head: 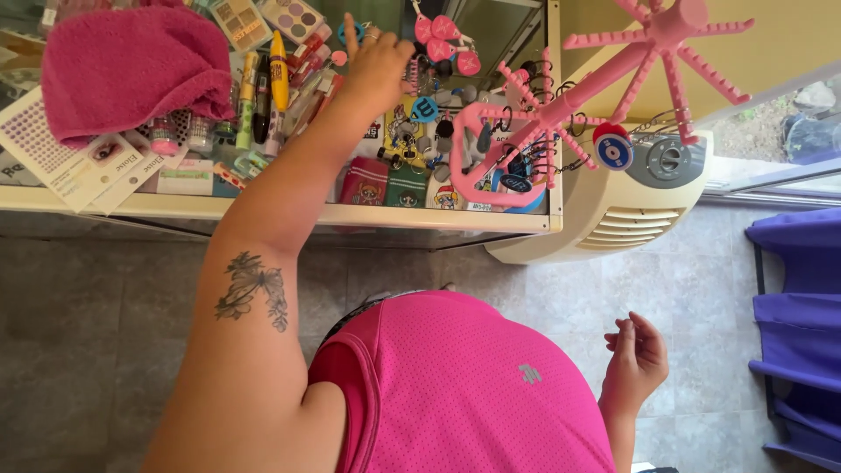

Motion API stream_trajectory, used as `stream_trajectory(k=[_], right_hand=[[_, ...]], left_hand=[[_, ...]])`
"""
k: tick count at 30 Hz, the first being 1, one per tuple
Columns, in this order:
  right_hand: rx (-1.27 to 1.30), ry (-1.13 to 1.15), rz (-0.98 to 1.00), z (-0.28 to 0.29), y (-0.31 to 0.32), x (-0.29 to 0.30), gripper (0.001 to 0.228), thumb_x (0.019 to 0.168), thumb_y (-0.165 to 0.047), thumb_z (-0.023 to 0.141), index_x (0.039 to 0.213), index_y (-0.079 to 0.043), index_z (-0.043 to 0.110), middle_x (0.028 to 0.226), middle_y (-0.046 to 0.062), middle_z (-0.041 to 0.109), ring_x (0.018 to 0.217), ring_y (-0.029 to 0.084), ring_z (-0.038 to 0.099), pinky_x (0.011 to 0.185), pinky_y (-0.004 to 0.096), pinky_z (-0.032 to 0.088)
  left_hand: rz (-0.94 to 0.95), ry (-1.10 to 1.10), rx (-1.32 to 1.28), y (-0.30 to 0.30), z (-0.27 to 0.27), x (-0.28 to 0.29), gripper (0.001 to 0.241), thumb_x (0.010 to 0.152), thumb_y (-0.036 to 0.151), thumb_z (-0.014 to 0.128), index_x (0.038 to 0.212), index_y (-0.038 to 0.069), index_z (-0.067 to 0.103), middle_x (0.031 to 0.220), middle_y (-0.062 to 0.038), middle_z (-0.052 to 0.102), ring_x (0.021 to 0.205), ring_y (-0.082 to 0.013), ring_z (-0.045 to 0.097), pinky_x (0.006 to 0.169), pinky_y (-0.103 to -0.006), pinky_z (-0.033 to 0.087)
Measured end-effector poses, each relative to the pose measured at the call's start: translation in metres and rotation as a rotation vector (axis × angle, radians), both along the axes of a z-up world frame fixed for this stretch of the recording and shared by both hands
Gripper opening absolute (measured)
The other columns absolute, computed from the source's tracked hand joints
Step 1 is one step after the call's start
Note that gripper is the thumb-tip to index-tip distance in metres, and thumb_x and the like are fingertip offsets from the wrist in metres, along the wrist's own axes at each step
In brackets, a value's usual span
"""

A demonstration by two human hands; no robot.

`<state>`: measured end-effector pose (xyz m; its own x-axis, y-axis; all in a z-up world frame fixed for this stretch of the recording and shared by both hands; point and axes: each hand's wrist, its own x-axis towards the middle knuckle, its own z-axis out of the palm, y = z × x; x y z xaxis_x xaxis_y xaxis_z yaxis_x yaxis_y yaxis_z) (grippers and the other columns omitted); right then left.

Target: Organizing and hanging various small accessories and keychains onto a pink display stand on a glass counter.

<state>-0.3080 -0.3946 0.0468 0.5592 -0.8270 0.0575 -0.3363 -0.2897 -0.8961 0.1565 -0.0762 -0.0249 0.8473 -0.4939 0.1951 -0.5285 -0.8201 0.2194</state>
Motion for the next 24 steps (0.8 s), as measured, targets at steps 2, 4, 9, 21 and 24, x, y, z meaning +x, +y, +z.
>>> stream_trajectory(k=[2, 4, 9, 21, 24], right_hand=[[0.0, 0.004, -0.009, -0.004, -0.002, -0.001, 0.01, 0.109, -0.009, 0.062, 0.117, -0.009, 0.068, 0.099, 0.006, 0.07, 0.074, 0.011, 0.063, 0.069, 0.021, 0.053], [0.012, -0.012, 0.001, -0.009, -0.005, -0.002, 0.01, 0.109, -0.009, 0.062, 0.118, -0.009, 0.068, 0.099, 0.006, 0.07, 0.073, 0.01, 0.063, 0.068, 0.021, 0.053], [0.021, -0.003, 0.021, -0.006, -0.001, 0.004, 0.011, 0.108, -0.008, 0.062, 0.117, -0.009, 0.068, 0.099, 0.006, 0.07, 0.073, 0.011, 0.063, 0.069, 0.022, 0.053], [0.06, -0.019, 0.068, -0.009, 0.005, 0.013, 0.011, 0.108, -0.01, 0.061, 0.116, -0.01, 0.068, 0.098, 0.006, 0.07, 0.074, 0.011, 0.063, 0.071, 0.022, 0.052], [0.068, -0.024, 0.076, -0.005, 0.009, 0.013, 0.011, 0.108, -0.01, 0.061, 0.116, -0.01, 0.068, 0.098, 0.005, 0.069, 0.074, 0.011, 0.063, 0.072, 0.022, 0.052]], left_hand=[[0.004, 0.008, -0.026, 0.008, 0.008, 0.001, 0.044, 0.086, 0.036, 0.081, 0.121, 0.014, 0.066, 0.119, -0.014, 0.067, 0.133, -0.0465, 0.052, 0.115, -0.0755, -0.003], [0.081, 0.049, -0.038, 0.017, 0.017, 0.001, 0.019, 0.094, 0.032, 0.075, 0.11, 0.022, 0.072, 0.112, -0.005, 0.073, 0.128, -0.0413, 0.056, 0.116, -0.074, -0.003], [0.064, 0.034, -0.166, 0.034, 0.001, 0.019, 0.005, 0.094, 0.026, 0.075, 0.099, 0.024, 0.077, 0.104, -0.003, 0.072, 0.116, -0.0387, 0.054, 0.113, -0.074, 0.001], [-0.006, 0.049, -0.467, 0.037, 0.044, -0.005, 0.002, 0.097, 0.018, 0.071, 0.098, 0.017, 0.07, 0.082, 0.002, 0.074, 0.079, -0.0233, 0.07, 0.08, -0.0462, 0.047], [-0.028, 0.043, -0.568, 0.038, 0.061, -0.015, 0.004, 0.097, 0.015, 0.07, 0.101, 0.014, 0.071, 0.088, -0.003, 0.075, 0.077, -0.023, 0.071, 0.064, -0.0416, 0.052]])
